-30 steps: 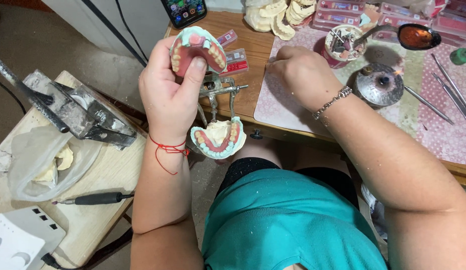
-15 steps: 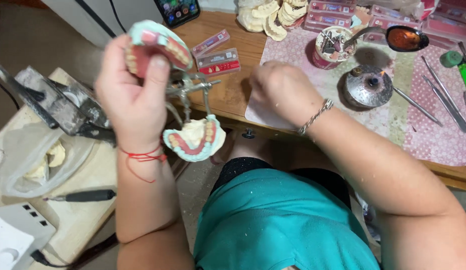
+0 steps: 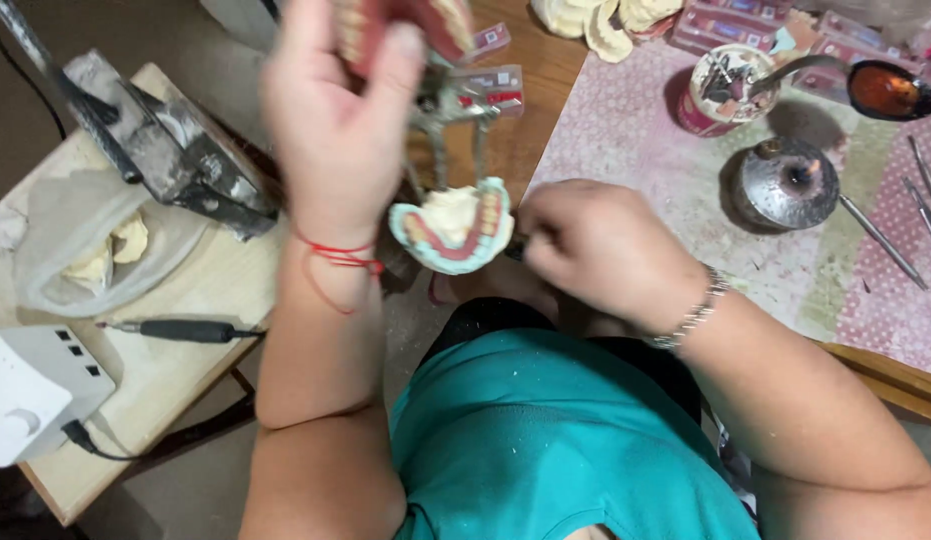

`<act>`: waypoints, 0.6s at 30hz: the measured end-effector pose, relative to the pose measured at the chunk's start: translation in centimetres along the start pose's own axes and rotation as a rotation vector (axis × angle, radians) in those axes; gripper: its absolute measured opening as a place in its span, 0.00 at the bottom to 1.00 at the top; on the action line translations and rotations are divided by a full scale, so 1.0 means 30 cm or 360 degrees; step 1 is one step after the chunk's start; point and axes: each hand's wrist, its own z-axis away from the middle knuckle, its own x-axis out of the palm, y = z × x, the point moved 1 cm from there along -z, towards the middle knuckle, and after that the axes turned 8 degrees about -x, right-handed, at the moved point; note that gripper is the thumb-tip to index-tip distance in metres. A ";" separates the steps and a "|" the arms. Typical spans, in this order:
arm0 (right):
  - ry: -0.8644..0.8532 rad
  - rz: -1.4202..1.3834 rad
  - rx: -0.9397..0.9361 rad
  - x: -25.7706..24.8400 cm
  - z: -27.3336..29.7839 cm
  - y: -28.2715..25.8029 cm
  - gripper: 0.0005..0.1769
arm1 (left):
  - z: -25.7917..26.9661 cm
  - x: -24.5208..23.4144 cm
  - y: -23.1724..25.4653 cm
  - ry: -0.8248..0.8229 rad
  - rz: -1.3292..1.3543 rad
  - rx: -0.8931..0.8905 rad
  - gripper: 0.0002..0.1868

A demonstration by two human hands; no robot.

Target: Refining a dental prosthesis using a rotary tool and manual application of material on a laboratory bench.

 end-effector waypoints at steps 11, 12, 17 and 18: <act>0.1084 -0.0899 0.0610 -0.145 0.291 0.106 0.03 | 0.049 0.420 -0.047 -0.0483 0.0259 -0.0459 0.18; 0.1155 -0.0894 0.0553 -0.151 0.297 0.106 0.03 | 0.054 0.447 -0.050 -0.0492 0.0284 -0.0562 0.20; 0.1369 -0.0973 0.0481 -0.152 0.297 0.120 0.02 | 0.072 0.525 -0.083 -0.0524 0.0410 -0.0645 0.19; 0.1451 -0.1065 0.0483 -0.144 0.297 0.128 0.03 | 0.073 0.532 -0.091 -0.0527 0.0419 -0.0652 0.17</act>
